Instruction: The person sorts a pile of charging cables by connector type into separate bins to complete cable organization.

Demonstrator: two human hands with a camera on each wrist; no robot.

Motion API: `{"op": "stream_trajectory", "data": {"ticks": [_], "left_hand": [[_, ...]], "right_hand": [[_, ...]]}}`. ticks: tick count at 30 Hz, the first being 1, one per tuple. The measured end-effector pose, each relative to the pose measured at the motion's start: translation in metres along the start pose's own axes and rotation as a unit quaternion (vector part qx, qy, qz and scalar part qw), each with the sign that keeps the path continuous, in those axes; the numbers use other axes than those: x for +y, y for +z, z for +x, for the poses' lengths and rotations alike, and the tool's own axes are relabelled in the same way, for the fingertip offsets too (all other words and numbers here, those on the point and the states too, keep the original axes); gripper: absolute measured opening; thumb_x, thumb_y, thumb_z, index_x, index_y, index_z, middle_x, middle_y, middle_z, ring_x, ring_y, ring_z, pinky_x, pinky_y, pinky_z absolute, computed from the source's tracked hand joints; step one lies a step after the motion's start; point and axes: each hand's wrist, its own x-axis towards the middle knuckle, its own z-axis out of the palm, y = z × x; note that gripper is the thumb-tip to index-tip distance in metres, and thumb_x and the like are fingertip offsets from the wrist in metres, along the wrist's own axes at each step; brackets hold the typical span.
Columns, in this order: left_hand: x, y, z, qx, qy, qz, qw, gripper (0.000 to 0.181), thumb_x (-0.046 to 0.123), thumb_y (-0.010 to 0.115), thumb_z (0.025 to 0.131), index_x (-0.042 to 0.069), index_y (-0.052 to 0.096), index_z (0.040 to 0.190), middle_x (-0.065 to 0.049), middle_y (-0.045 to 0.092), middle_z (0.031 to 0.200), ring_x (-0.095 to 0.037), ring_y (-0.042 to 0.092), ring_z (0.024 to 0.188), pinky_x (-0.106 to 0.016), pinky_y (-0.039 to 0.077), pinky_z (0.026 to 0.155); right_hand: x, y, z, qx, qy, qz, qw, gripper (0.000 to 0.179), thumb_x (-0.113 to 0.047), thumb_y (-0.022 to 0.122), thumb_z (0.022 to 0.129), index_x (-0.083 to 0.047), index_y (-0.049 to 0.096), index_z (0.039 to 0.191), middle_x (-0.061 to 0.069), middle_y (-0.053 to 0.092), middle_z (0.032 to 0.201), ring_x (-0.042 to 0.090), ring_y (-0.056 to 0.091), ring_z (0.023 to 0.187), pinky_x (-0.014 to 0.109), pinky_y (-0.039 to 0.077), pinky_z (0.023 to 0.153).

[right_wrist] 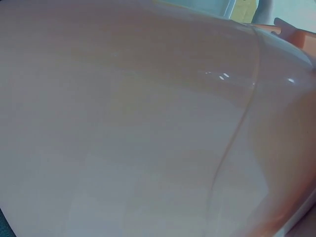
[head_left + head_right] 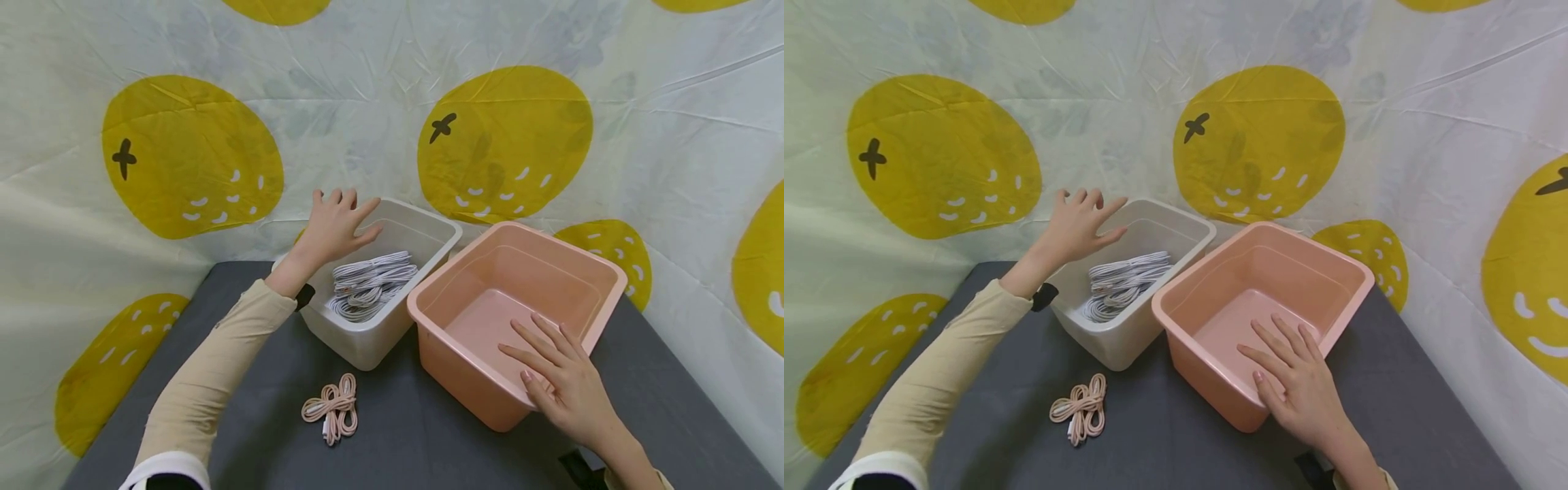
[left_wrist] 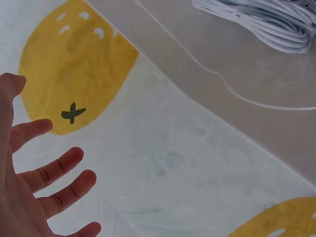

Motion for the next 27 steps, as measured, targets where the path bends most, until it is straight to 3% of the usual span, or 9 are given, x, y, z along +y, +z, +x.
{"op": "stream_trajectory", "data": {"ticks": [4,18,27], "left_hand": [[0.001,-0.003,-0.011,0.015,0.015,0.008,0.9997,0.046,0.048,0.048,0.086,0.023,0.05,0.124,-0.01,0.05,0.087,-0.029,0.045,0.078,-0.05,0.029,0.073],[0.006,-0.021,-0.055,0.003,0.052,-0.012,0.9985,0.05,0.047,0.054,0.083,0.023,0.049,0.126,-0.007,0.052,0.09,-0.025,0.046,0.081,-0.048,0.031,0.075],[0.007,-0.028,-0.086,0.057,0.098,-0.017,0.9934,0.05,0.041,0.064,0.076,0.02,0.055,0.121,-0.006,0.056,0.085,-0.026,0.05,0.082,-0.049,0.035,0.078]], "right_hand": [[0.0,-0.001,0.0,-0.011,0.009,0.003,0.9999,0.033,-0.018,0.056,0.081,-0.02,0.061,0.114,0.001,0.042,0.138,0.022,0.025,0.135,0.033,0.002,0.113],[-0.002,-0.004,0.001,-0.021,0.019,0.009,0.9996,0.037,-0.015,0.059,0.078,-0.021,0.061,0.115,0.006,0.045,0.136,0.019,0.023,0.136,0.033,0.001,0.113],[-0.001,-0.002,0.001,-0.003,-0.003,0.011,0.9999,0.033,-0.018,0.056,0.081,-0.019,0.062,0.113,0.005,0.046,0.135,0.019,0.025,0.135,0.031,0.002,0.113]]}}
